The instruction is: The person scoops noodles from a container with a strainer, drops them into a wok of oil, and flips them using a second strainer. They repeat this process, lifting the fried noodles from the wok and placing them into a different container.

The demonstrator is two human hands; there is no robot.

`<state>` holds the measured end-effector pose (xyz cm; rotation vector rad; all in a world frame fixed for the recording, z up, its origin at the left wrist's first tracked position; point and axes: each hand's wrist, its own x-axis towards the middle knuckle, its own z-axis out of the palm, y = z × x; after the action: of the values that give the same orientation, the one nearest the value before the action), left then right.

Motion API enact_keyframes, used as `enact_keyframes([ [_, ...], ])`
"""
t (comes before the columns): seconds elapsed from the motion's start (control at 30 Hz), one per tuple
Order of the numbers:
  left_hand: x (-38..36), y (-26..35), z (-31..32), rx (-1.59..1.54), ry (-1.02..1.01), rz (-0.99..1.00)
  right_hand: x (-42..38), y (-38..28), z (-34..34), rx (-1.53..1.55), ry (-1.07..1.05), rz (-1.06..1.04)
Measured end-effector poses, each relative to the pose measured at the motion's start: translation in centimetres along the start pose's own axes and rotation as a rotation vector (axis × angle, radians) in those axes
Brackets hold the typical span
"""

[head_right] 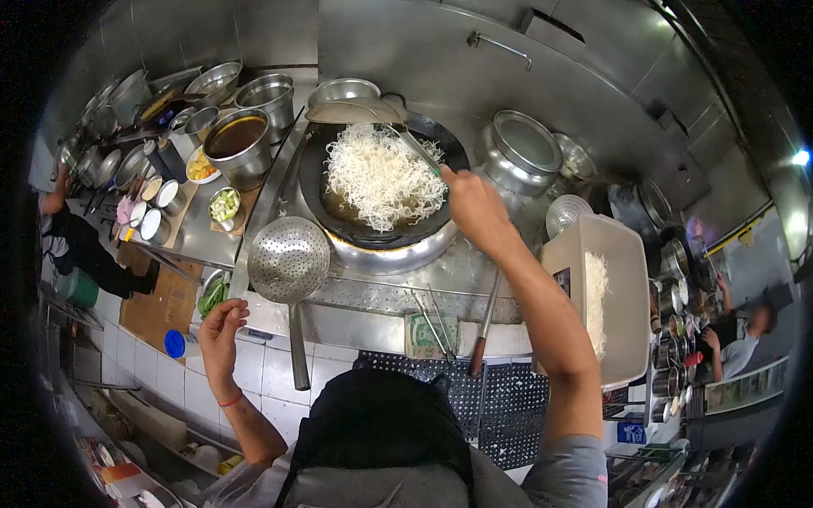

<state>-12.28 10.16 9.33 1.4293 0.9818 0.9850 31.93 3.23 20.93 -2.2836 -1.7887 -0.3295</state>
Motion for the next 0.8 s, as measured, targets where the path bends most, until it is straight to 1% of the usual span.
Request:
enact_keyframes([
  [0.03, 0.5, 0.2, 0.5, 0.007, 0.005, 0.020, 1.0, 0.0, 0.6, 0.000, 0.004, 0.004],
  [0.1, 0.8, 0.8, 1.1, -0.011, 0.003, 0.031, 2.1, 0.6, 2.6, -0.210, -0.068, 0.015],
  [0.13, 0.9, 1.2, 1.2, -0.013, -0.031, 0.042, 2.0, 1.3, 3.5, -0.215, -0.065, 0.016],
  [0.17, 0.7, 1.4, 1.3, -0.013, -0.070, 0.045, 1.1, 2.1, 4.3, -0.268, -0.105, -0.025],
  [0.2, 0.6, 1.4, 1.1, -0.020, -0.074, 0.048, 0.6, 3.0, 4.6, -0.323, -0.140, -0.069],
  [0.23, 0.2, 1.1, 0.4, -0.001, -0.067, 0.019, -0.2, 3.4, 3.9, -0.329, -0.143, -0.069],
  [0.3, -1.1, -0.5, -0.9, 0.019, -0.060, -0.029, -2.5, 4.2, 2.2, -0.129, -0.125, -0.060],
  [0.33, -1.5, -1.8, -1.4, 0.062, -0.009, -0.060, -3.3, 4.8, 2.2, -0.128, -0.130, -0.058],
  [0.37, -1.8, -3.3, -2.1, 0.111, 0.036, -0.091, -4.2, 5.4, 2.3, -0.039, -0.068, -0.024],
  [0.4, -2.2, -5.4, -3.1, 0.224, -0.024, -0.144, -5.2, 5.9, 2.4, 0.049, -0.002, 0.013],
  [0.43, -2.9, -7.9, -3.1, 0.222, -0.036, -0.250, -5.8, 6.1, 2.6, 0.050, -0.001, 0.020],
  [0.5, -4.2, -10.4, -1.2, 0.086, -0.123, -0.409, -6.8, 6.5, 2.9, 0.187, 0.227, 0.006],
  [0.53, -4.8, -11.3, 0.1, 0.022, -0.186, -0.466, -7.0, 6.1, 2.4, 0.188, 0.230, 0.008],
  [0.57, -5.3, -11.8, 1.6, -0.042, -0.250, -0.523, -7.2, 5.4, 1.5, 0.290, 0.172, 0.173],
  [0.6, -5.6, -11.5, 3.5, -0.069, -0.240, -0.556, -7.3, 5.0, 0.9, 0.391, 0.114, 0.340],
  [0.63, -5.9, -11.0, 5.2, -0.097, -0.231, -0.591, -7.4, 5.0, 0.8, 0.391, 0.118, 0.346],
  [0.7, -5.9, -10.2, 7.3, -0.215, -0.174, -0.663, -7.5, 4.9, 0.6, 0.606, 0.022, 0.583],
  [0.73, -5.8, -10.8, 7.9, -0.300, -0.126, -0.705, -7.7, 4.7, 0.6, 0.606, 0.026, 0.586],
  [0.77, -5.8, -11.2, 8.0, -0.300, -0.130, -0.704, -8.2, 4.3, 0.8, 0.559, 0.041, 0.580],
  [0.8, -5.8, -11.5, 8.0, -0.395, -0.143, -0.722, -8.6, 3.8, 0.9, 0.510, 0.054, 0.573],
])
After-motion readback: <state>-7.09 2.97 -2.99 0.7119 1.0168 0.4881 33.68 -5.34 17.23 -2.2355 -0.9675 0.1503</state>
